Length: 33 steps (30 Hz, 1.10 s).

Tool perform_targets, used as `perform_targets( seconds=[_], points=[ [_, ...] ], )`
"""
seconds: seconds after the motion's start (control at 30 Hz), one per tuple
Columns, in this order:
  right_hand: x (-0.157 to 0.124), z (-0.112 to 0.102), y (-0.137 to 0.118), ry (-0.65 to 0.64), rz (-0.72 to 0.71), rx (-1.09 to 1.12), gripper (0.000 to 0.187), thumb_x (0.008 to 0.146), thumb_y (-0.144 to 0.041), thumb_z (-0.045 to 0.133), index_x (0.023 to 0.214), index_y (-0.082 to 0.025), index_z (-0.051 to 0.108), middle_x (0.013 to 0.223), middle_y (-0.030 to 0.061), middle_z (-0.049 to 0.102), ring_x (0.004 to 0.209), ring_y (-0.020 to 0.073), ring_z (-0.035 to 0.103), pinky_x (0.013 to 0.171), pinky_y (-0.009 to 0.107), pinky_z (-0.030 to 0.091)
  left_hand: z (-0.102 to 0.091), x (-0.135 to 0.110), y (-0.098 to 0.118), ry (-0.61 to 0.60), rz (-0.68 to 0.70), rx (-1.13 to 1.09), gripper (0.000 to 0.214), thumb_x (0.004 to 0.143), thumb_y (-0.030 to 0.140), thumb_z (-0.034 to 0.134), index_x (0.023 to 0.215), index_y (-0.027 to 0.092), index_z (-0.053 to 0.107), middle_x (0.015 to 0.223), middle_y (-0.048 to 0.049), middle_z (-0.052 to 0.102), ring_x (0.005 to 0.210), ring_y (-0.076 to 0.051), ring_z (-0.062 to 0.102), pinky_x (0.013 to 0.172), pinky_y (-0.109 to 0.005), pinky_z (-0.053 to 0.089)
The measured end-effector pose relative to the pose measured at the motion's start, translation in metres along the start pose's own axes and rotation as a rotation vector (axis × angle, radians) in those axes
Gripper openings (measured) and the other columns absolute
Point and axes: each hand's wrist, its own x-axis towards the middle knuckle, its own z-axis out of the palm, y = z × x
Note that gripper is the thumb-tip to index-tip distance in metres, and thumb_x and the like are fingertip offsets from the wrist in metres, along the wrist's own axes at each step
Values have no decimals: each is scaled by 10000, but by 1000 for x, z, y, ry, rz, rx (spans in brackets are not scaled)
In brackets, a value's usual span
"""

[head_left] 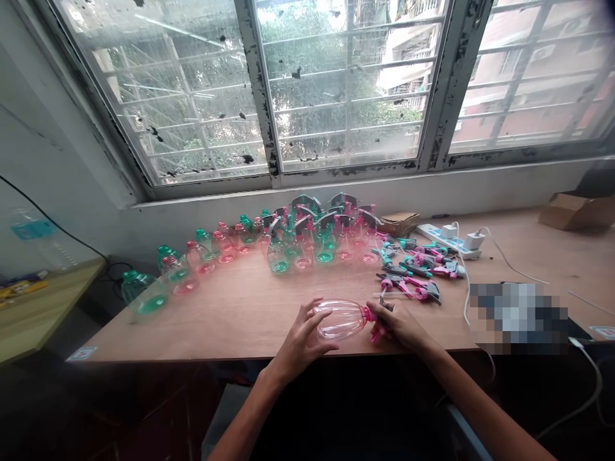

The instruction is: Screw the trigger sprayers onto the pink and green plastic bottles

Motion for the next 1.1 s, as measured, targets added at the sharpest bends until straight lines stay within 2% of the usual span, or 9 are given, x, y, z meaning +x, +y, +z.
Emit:
perform_targets(
  seconds=[0.2,0.33,0.4,0.47,0.57,0.67,0.73,0.93,1.1],
  points=[
    [-4,7,-8,-8,81,65,611,798,-696,633,434,-224,499,316,-78,393,314,133,502,390,254,466,-9,-3,27,-51,152,198,586,885,253,702,1406,388,469,1560,-92,251,1436,-351,320,1131,-544,405],
    [-10,0,-21,-4,84,81,592,817,-665,641,478,-188,548,351,-33,497,343,139,555,327,206,380,-14,-1,48,-37,176,242,561,886,231,701,1373,378,466,1545,-92,273,1419,-343,354,1075,-527,482],
    [-15,-6,-40,0,-17,88,496,824,-614,676,625,-162,644,463,14,628,374,139,590,315,193,352,-12,2,50,52,133,230,658,850,279,747,1401,364,399,1515,-109,329,1396,-340,392,1067,-541,487],
    [-18,-9,-65,20,-163,104,355,840,-533,710,927,-189,685,641,20,712,497,160,657,407,218,468,-7,8,45,170,55,211,806,809,332,787,1450,326,298,1477,-133,384,1377,-335,426,1084,-542,469],
    [-13,-2,-102,-6,-338,-143,301,910,-463,655,1041,-193,672,774,50,735,589,189,683,525,292,557,5,21,29,232,-98,247,906,814,364,775,1497,268,187,1462,-164,422,1366,-334,459,1104,-523,444],
    [17,19,-121,-37,-464,-498,308,964,-466,565,1046,-193,679,789,47,746,554,184,671,494,287,532,13,36,11,188,-205,357,882,828,377,752,1505,248,202,1446,-181,467,1351,-374,479,1081,-557,441],
    [50,34,-124,26,-481,-803,300,1010,-429,488,1062,-194,667,811,41,777,548,177,682,500,270,508,15,42,3,170,-230,389,849,813,386,761,1488,218,274,1415,-193,505,1335,-402,490,1067,-580,438],
    [147,53,-123,141,-420,-1016,222,981,-326,577,888,-159,690,769,111,778,666,246,719,569,281,436,14,37,-12,188,-261,442,769,807,333,757,1451,193,361,1417,-193,512,1334,-407,484,1080,-595,414],
    [179,56,-121,167,-391,-1087,253,973,-361,589,884,-151,699,818,142,781,767,278,724,605,286,437,2,37,-23,306,-259,452,676,804,341,761,1379,175,447,1455,-194,426,1364,-381,456,1089,-542,436]
  ],
)
